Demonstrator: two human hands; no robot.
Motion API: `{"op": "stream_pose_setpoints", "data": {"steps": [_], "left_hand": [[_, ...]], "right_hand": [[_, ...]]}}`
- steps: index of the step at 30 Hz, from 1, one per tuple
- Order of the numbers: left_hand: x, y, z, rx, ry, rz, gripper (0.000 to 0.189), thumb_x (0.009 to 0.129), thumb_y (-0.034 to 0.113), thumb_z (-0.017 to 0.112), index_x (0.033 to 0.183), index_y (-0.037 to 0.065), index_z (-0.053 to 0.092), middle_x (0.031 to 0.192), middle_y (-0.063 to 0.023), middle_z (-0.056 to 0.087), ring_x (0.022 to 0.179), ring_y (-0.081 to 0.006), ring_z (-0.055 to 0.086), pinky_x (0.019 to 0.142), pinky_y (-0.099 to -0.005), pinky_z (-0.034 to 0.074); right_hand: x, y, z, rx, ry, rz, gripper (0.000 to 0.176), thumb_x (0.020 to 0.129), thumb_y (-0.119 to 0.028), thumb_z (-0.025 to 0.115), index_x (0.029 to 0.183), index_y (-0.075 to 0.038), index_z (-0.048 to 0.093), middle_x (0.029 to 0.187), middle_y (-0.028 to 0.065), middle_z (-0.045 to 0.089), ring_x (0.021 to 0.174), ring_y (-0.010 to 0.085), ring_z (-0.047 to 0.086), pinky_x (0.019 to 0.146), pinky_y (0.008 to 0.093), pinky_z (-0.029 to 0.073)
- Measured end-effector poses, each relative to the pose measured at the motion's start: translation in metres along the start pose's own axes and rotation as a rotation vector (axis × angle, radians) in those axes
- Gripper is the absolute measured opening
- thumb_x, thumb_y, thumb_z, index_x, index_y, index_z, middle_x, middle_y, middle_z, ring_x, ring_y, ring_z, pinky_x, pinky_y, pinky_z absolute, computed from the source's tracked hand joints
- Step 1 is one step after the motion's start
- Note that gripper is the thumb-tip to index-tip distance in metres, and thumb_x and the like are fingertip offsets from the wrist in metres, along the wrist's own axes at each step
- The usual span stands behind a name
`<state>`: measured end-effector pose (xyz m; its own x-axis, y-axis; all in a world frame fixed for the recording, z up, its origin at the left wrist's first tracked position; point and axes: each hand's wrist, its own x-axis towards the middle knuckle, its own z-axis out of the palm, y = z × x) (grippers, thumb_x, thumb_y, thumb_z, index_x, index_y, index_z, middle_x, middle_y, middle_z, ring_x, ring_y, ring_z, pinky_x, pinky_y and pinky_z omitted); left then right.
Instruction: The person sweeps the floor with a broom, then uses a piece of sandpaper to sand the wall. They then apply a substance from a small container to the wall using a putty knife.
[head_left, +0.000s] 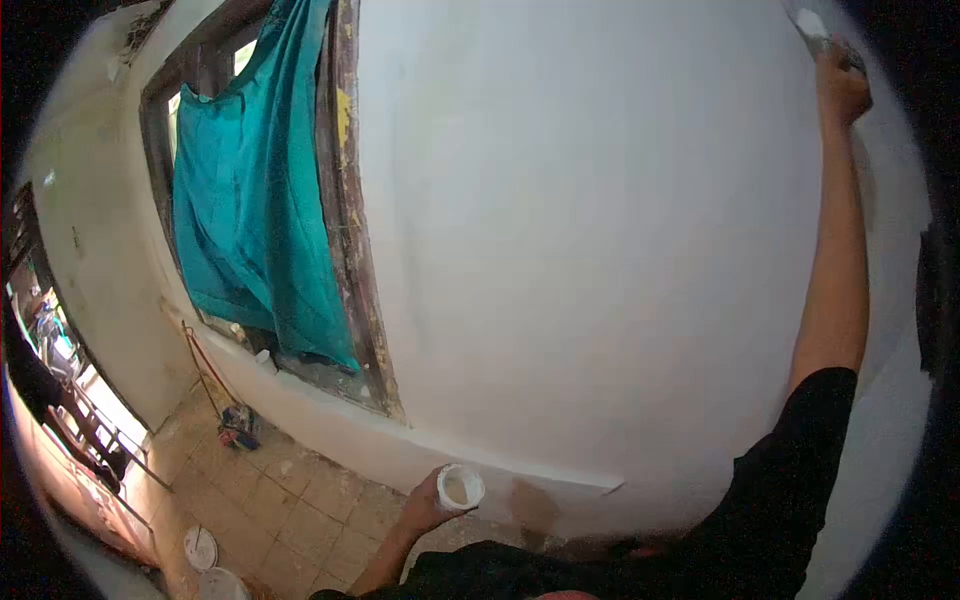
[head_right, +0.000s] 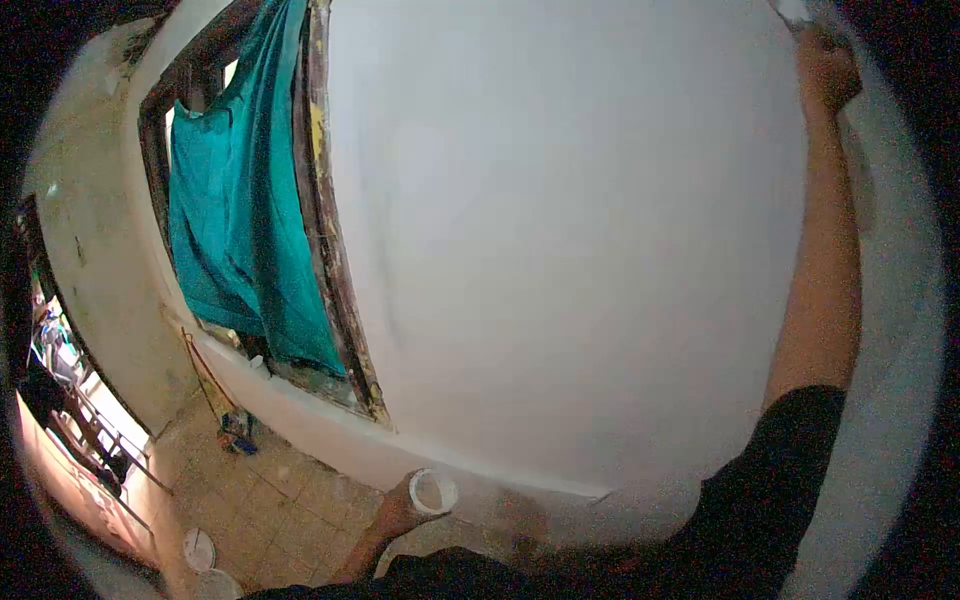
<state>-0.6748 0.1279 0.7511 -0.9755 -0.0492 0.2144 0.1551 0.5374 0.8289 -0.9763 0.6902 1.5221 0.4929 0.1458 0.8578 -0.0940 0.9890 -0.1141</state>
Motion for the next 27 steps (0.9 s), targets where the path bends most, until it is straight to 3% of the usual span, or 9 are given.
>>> {"op": "stream_pose_setpoints", "data": {"steps": [3,9,10,12,15,16,20,24,27], "left_hand": [[0.002,-0.011,-0.009,-0.012,0.006,-0.023,0.095,0.071,0.043,0.094,0.146,0.009,0.047,0.135,-0.0174,0.064,0.125,-0.0349,0.063,0.102,-0.0466,0.053],[0.003,-0.046,-0.033,-0.040,-0.011,-0.010,0.094,0.071,0.043,0.094,0.146,0.009,0.048,0.136,-0.0173,0.064,0.125,-0.0342,0.063,0.103,-0.0462,0.053],[-0.002,-0.051,-0.035,-0.035,-0.002,-0.027,0.095,0.070,0.041,0.094,0.146,0.009,0.048,0.135,-0.0168,0.064,0.124,-0.0338,0.064,0.103,-0.0463,0.053],[-0.007,-0.060,-0.045,-0.039,-0.007,-0.041,0.095,0.070,0.040,0.095,0.146,0.009,0.048,0.135,-0.0163,0.065,0.124,-0.0335,0.064,0.103,-0.0463,0.053],[-0.021,-0.069,-0.063,-0.122,0.028,0.048,0.093,0.070,0.037,0.095,0.145,0.008,0.049,0.134,-0.0160,0.065,0.124,-0.0336,0.064,0.103,-0.0467,0.053],[-0.024,-0.076,-0.066,-0.105,0.021,0.011,0.092,0.069,0.035,0.095,0.145,0.007,0.049,0.133,-0.0159,0.065,0.124,-0.0336,0.064,0.103,-0.0464,0.053],[-0.035,-0.109,-0.070,-0.077,0.026,-0.005,0.089,0.069,0.033,0.095,0.142,0.007,0.051,0.133,-0.0160,0.065,0.125,-0.0332,0.063,0.103,-0.0460,0.052],[-0.041,-0.110,-0.086,-0.077,-0.013,-0.028,0.090,0.068,0.034,0.096,0.142,0.007,0.051,0.134,-0.0164,0.064,0.125,-0.0335,0.062,0.103,-0.0464,0.052],[-0.035,-0.103,-0.095,-0.185,-0.016,-0.060,0.090,0.069,0.037,0.096,0.142,0.007,0.052,0.135,-0.0173,0.063,0.126,-0.0344,0.061,0.104,-0.0472,0.051]], "right_hand": [[-0.026,-0.078,0.024,0.235,-0.032,0.026,0.064,0.094,-0.059,0.062,0.086,0.002,0.078,0.091,0.0208,0.077,0.089,0.0331,0.076,0.074,0.0412,0.057],[-0.134,-0.367,-0.068,0.822,0.066,-0.223,0.024,0.102,-0.015,0.061,0.093,0.003,0.073,0.090,0.0159,0.076,0.081,0.0229,0.073,0.075,0.0359,0.058],[-0.167,-0.381,-0.072,0.838,-0.189,-0.274,0.025,0.100,-0.029,0.065,0.103,-0.006,0.076,0.100,0.0142,0.077,0.090,0.0328,0.075,0.076,0.0372,0.060],[-0.225,-0.427,-0.117,0.990,-0.245,-0.447,0.028,0.092,-0.016,0.069,0.119,-0.012,0.070,0.114,0.0136,0.074,0.101,0.0324,0.072,0.089,0.0412,0.061],[-0.287,-0.446,-0.199,1.078,-0.617,-0.543,0.027,0.089,-0.013,0.073,0.114,-0.004,0.070,0.110,0.0164,0.074,0.097,0.0327,0.073,0.082,0.0413,0.061],[-0.294,-0.447,-0.221,1.076,-0.775,-0.509,0.021,0.090,-0.009,0.074,0.111,-0.008,0.072,0.109,0.0128,0.075,0.092,0.0301,0.072,0.079,0.0358,0.060],[-0.275,-0.439,-0.223,1.224,-0.829,-0.316,0.019,0.096,-0.013,0.072,0.113,-0.005,0.072,0.109,0.0090,0.076,0.096,0.0169,0.073,0.088,0.0320,0.056],[-0.198,-0.416,-0.151,0.923,-0.559,-0.213,0.026,0.101,-0.030,0.066,0.104,-0.006,0.076,0.092,0.0133,0.078,0.083,0.0183,0.076,0.077,0.0340,0.058],[-0.158,-0.427,-0.178,0.888,-0.431,-0.059,0.021,0.103,-0.017,0.062,0.104,0.000,0.075,0.100,0.0108,0.078,0.086,0.0193,0.073,0.078,0.0310,0.057]]}}
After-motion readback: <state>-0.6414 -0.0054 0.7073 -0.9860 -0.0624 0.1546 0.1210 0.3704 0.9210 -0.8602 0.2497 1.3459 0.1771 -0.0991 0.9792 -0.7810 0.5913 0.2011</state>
